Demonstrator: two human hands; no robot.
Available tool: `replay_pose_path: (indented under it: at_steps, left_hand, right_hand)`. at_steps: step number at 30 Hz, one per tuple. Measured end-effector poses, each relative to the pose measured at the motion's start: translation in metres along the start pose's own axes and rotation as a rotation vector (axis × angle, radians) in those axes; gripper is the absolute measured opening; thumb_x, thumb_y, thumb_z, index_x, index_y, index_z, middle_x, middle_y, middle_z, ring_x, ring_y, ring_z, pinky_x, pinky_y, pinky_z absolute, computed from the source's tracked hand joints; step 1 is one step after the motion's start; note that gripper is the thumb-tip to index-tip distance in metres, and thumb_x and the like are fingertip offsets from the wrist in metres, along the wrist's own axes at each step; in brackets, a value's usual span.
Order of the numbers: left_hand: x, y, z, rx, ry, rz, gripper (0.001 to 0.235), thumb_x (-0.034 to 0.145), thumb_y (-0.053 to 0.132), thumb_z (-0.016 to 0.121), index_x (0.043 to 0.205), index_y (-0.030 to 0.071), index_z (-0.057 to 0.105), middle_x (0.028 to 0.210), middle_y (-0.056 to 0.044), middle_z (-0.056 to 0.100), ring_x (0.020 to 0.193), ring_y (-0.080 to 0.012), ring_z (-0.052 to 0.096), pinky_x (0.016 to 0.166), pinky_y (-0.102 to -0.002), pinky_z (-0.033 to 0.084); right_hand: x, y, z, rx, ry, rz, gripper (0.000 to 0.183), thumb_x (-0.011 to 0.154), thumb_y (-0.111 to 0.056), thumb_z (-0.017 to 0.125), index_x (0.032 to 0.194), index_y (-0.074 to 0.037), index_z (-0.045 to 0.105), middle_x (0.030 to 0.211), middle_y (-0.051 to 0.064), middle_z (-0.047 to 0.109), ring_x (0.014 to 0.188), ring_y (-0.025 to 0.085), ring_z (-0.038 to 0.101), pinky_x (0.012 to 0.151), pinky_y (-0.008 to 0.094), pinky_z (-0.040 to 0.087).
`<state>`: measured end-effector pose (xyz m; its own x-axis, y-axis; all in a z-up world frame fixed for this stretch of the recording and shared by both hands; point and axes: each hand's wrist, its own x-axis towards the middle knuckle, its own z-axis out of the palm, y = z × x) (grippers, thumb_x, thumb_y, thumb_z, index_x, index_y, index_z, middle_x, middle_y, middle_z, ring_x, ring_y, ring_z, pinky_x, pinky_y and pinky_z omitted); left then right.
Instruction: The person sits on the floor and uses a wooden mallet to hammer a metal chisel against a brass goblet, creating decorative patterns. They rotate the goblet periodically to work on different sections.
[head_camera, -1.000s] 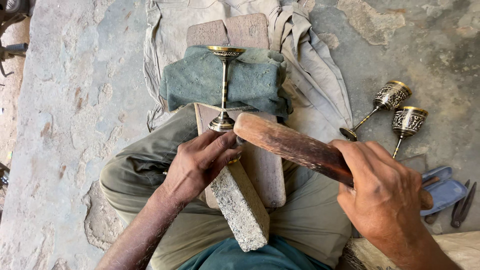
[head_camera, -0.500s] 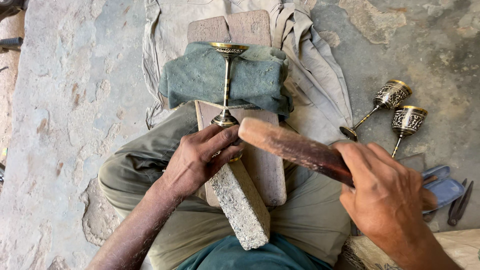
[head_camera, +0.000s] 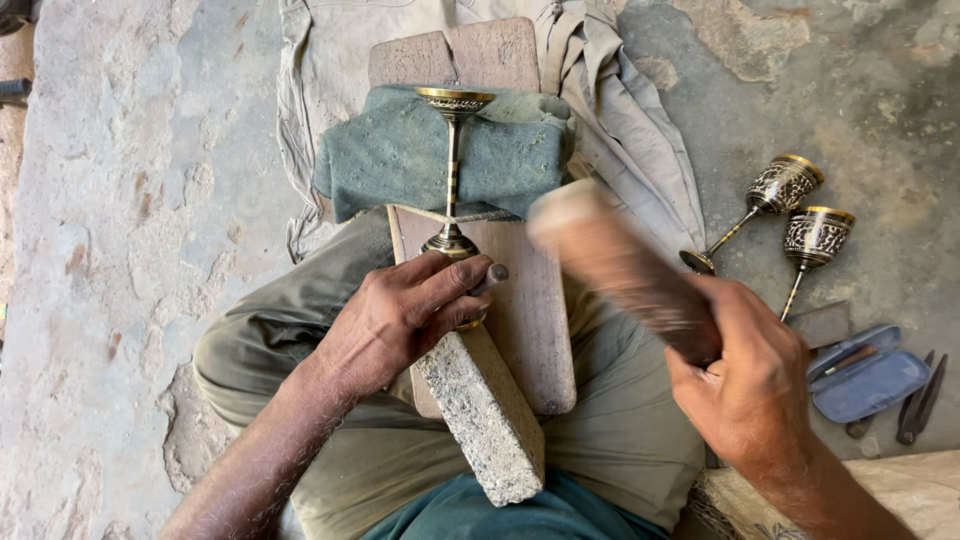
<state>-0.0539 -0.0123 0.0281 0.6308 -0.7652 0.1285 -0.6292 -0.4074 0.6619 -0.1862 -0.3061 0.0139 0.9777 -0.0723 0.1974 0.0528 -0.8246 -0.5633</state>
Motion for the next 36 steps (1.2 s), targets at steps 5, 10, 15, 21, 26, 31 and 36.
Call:
replay_pose_path:
  at_steps: [5, 10, 15, 21, 26, 31, 36]
  left_hand:
    - [0.000, 0.000, -0.001, -0.003, -0.021, 0.011, 0.038, 0.098, 0.020, 0.068, 0.133, 0.007, 0.060, 0.118, -0.015, 0.069, 0.092, -0.0355, 0.072, 0.074, -0.044, 0.061]
    - [0.001, -0.002, -0.003, 0.011, -0.034, 0.031, 0.036, 0.098, 0.020, 0.069, 0.131, 0.007, 0.060, 0.117, -0.016, 0.069, 0.091, -0.0358, 0.072, 0.073, -0.043, 0.061]
    - [0.002, -0.002, -0.005, -0.019, -0.081, -0.017, 0.037, 0.097, 0.021, 0.070, 0.131, 0.008, 0.061, 0.111, -0.015, 0.069, 0.088, -0.0349, 0.072, 0.070, -0.044, 0.059]
    - [0.003, -0.004, -0.005, 0.000, -0.105, -0.018, 0.034, 0.098, 0.021, 0.070, 0.128, 0.008, 0.061, 0.105, -0.013, 0.068, 0.085, -0.0328, 0.072, 0.068, -0.043, 0.059]
    - [0.006, -0.002, -0.007, -0.026, -0.087, 0.008, 0.035, 0.097, 0.018, 0.071, 0.130, 0.009, 0.062, 0.103, -0.013, 0.067, 0.084, -0.0324, 0.072, 0.066, -0.044, 0.058]
    - [0.007, 0.000, -0.008, -0.073, -0.076, 0.006, 0.038, 0.096, 0.017, 0.070, 0.132, 0.009, 0.061, 0.103, -0.013, 0.067, 0.085, -0.0306, 0.073, 0.066, -0.042, 0.059]
    - [-0.001, -0.004, -0.004, 0.022, -0.017, 0.026, 0.035, 0.096, 0.018, 0.073, 0.129, 0.010, 0.063, 0.107, -0.011, 0.070, 0.084, -0.0265, 0.073, 0.069, -0.038, 0.061]
  right_hand:
    - [-0.002, 0.004, 0.006, -0.024, 0.004, -0.039, 0.048, 0.070, 0.002, 0.075, 0.116, -0.001, 0.063, 0.096, 0.018, 0.070, 0.086, 0.037, 0.071, 0.071, 0.046, 0.054]
    - [-0.003, 0.003, 0.009, -0.005, 0.021, 0.021, 0.046, 0.073, 0.000, 0.076, 0.117, -0.001, 0.062, 0.093, 0.017, 0.070, 0.082, 0.035, 0.071, 0.070, 0.045, 0.054]
    - [-0.001, 0.000, 0.007, 0.079, 0.060, 0.086, 0.044, 0.077, -0.001, 0.077, 0.117, -0.001, 0.059, 0.089, 0.014, 0.070, 0.078, 0.030, 0.071, 0.069, 0.043, 0.055]
    - [-0.003, 0.004, 0.010, 0.080, 0.055, 0.106, 0.045, 0.076, -0.001, 0.078, 0.117, 0.000, 0.059, 0.088, 0.014, 0.069, 0.076, 0.028, 0.071, 0.068, 0.041, 0.054]
    - [0.004, -0.005, 0.005, 0.144, 0.119, 0.150, 0.046, 0.080, -0.001, 0.079, 0.121, 0.000, 0.058, 0.090, 0.015, 0.067, 0.079, 0.028, 0.070, 0.072, 0.041, 0.054]
    - [0.011, -0.016, 0.000, 0.184, 0.126, 0.085, 0.044, 0.077, 0.000, 0.076, 0.117, -0.002, 0.059, 0.095, 0.014, 0.071, 0.082, 0.028, 0.070, 0.072, 0.039, 0.055]
    - [-0.009, -0.003, 0.010, -0.082, -0.009, 0.041, 0.049, 0.066, 0.004, 0.082, 0.112, -0.001, 0.064, 0.096, 0.012, 0.073, 0.087, 0.024, 0.071, 0.073, 0.039, 0.056]
